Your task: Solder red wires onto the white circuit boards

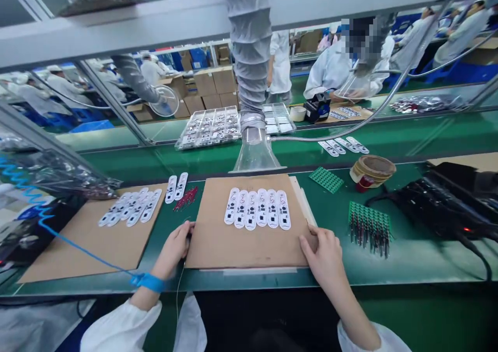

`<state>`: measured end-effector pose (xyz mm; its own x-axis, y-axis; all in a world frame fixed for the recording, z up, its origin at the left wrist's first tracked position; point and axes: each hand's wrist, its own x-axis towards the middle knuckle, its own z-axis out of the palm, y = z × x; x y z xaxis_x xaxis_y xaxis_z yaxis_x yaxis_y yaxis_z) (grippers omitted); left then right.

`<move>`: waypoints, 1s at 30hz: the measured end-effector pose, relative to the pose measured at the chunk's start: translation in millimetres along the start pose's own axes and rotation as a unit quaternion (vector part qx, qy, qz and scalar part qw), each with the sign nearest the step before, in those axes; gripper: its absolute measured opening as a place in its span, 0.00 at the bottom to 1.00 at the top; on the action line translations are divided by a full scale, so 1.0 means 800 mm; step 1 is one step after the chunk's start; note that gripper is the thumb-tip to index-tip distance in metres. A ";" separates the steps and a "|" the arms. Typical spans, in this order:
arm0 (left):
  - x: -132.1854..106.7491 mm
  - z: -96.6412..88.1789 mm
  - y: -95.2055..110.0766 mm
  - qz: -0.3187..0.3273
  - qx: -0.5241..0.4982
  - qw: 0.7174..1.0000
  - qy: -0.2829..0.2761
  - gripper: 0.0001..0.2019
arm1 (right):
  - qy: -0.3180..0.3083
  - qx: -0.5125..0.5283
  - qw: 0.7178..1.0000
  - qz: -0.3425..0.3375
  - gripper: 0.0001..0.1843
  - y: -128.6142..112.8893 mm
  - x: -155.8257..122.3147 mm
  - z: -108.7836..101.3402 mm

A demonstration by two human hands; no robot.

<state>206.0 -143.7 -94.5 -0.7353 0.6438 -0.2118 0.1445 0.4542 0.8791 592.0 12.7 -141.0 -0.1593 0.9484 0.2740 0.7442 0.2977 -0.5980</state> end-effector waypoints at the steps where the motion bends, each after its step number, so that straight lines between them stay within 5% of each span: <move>1: 0.001 0.003 0.002 -0.004 0.010 1.000 0.008 0.31 | 0.001 0.034 0.999 0.016 0.30 0.001 0.000 -0.001; 8: 0.006 0.010 0.020 -0.026 0.029 0.999 -0.002 0.29 | -0.067 0.192 0.961 0.188 0.38 -0.001 -0.010 -0.018; 11: 0.031 0.016 0.028 -0.043 0.020 0.999 -0.011 0.29 | -0.070 0.224 0.951 0.202 0.39 -0.006 0.010 -0.011; 15: 0.095 0.036 0.054 -0.060 0.012 0.998 -0.003 0.25 | -0.093 0.213 0.960 0.156 0.37 -0.013 0.091 0.010; 21: 0.187 0.059 0.116 -0.036 -0.020 0.996 -0.083 0.23 | -0.096 0.251 0.958 0.097 0.33 -0.040 0.225 0.040; 24: 0.174 0.043 0.113 -0.046 -0.028 0.994 -0.090 0.25 | -0.114 0.272 0.951 0.090 0.33 -0.046 0.213 0.034; 30: 0.056 0.004 0.056 -0.068 0.035 0.996 -0.042 0.32 | -0.220 0.282 0.908 0.217 0.34 -0.014 0.116 -0.025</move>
<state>181.3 -92.5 -65.7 -0.6934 0.6218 -0.3641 0.0955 0.5802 0.8089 581.8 95.4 -93.4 -0.2670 0.9044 -0.3328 0.3673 -0.2238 -0.9028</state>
